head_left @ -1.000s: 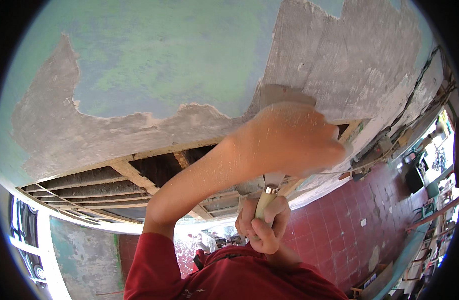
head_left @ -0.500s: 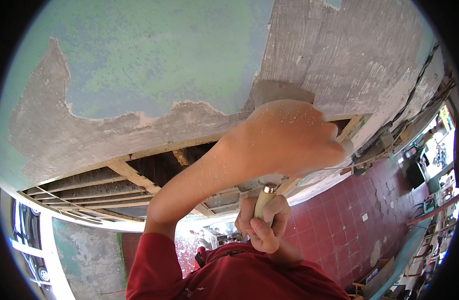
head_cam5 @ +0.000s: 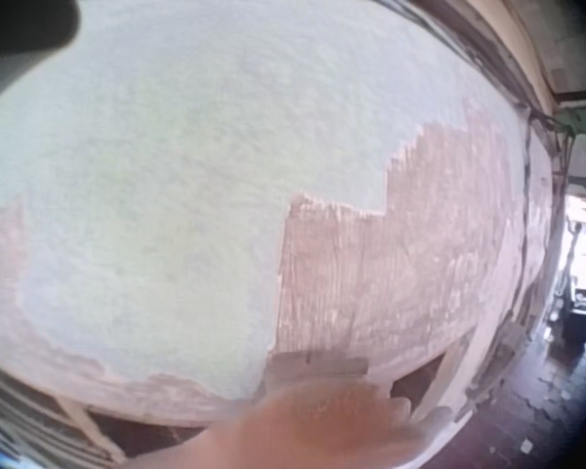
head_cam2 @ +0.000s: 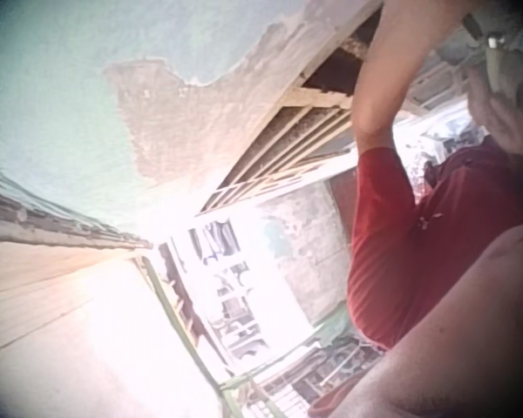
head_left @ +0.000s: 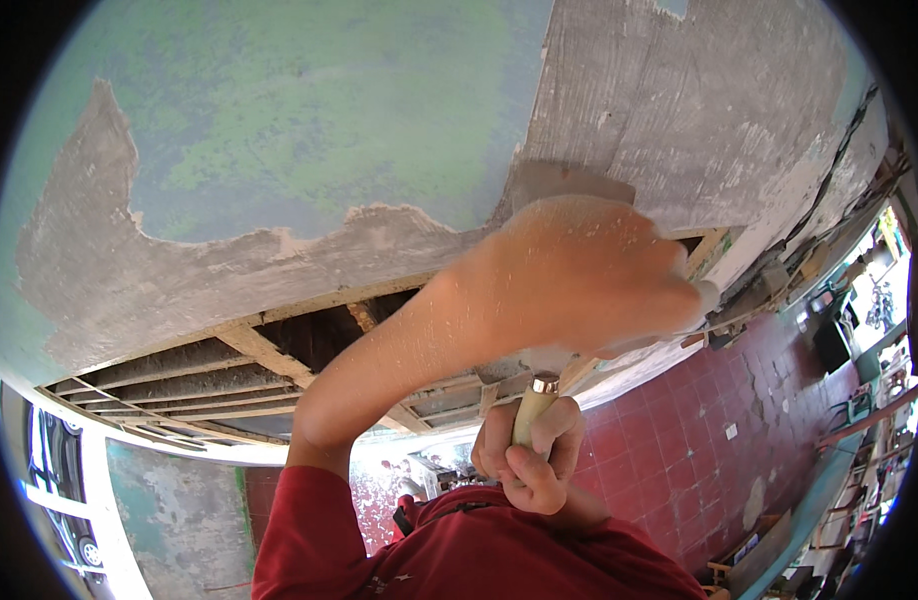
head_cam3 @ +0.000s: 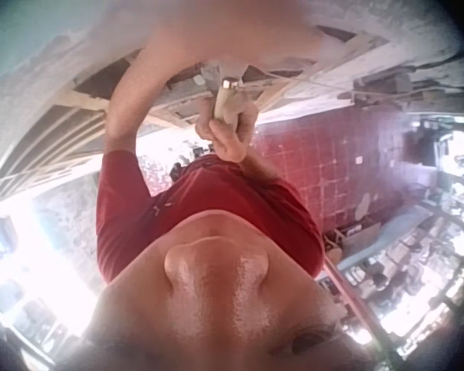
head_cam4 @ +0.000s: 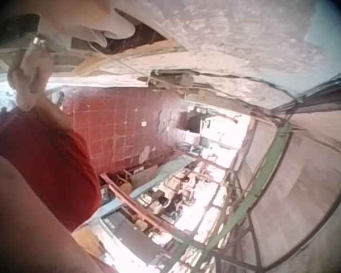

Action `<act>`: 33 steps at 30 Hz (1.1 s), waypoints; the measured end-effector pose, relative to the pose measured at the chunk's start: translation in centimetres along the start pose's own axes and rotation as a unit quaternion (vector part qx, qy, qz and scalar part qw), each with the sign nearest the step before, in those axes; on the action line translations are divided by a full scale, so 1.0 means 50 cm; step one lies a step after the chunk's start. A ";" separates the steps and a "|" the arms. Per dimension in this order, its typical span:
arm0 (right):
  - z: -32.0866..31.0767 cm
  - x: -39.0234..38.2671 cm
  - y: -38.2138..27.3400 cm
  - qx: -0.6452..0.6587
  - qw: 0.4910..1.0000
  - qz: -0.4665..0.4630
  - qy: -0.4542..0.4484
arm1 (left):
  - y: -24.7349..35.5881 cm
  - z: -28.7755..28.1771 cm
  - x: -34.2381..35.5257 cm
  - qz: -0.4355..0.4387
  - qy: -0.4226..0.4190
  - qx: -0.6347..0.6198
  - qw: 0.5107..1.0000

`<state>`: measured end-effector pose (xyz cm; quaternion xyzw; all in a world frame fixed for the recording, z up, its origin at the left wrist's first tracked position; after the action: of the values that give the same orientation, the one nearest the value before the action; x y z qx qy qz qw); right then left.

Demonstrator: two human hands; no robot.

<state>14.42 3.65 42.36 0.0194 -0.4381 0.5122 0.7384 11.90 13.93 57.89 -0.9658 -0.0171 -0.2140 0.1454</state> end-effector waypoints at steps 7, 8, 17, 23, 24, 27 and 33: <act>0.005 0.002 0.008 0.011 1.000 -0.008 0.010 | 0.004 0.001 -0.001 -0.024 -0.032 0.004 0.999; 0.003 0.001 0.003 -0.006 1.000 0.006 -0.008 | 0.004 0.003 -0.001 -0.033 -0.053 0.009 0.998; 0.005 0.019 -0.006 -0.042 0.999 0.005 -0.032 | -0.003 -0.016 0.008 -0.019 -0.003 0.027 0.999; 0.014 0.010 -0.008 -0.044 0.999 -0.002 -0.008 | -0.004 -0.017 0.005 -0.015 0.035 -0.027 0.999; 0.014 0.014 -0.013 -0.052 0.998 0.008 -0.027 | -0.003 -0.018 0.004 -0.019 0.028 -0.025 0.999; 0.010 0.009 -0.010 -0.024 1.000 0.018 -0.002 | 0.000 -0.014 0.004 -0.027 0.001 -0.014 1.000; 0.006 0.027 -0.012 -0.060 0.997 0.012 -0.051 | -0.006 -0.016 0.012 -0.013 0.001 0.026 1.000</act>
<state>14.83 4.19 43.71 -0.0042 -0.5058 0.4922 0.7084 12.08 13.97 58.92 -0.9612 -0.0345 -0.2165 0.1674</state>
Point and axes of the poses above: each hand's wrist, its own x-axis towards the middle knuckle, its own z-axis out of the palm, y = z × x, the point moved 1 cm from there along x, towards the middle knuckle, and after that the axes turned 1 degree about x, right-handed, at the moved point
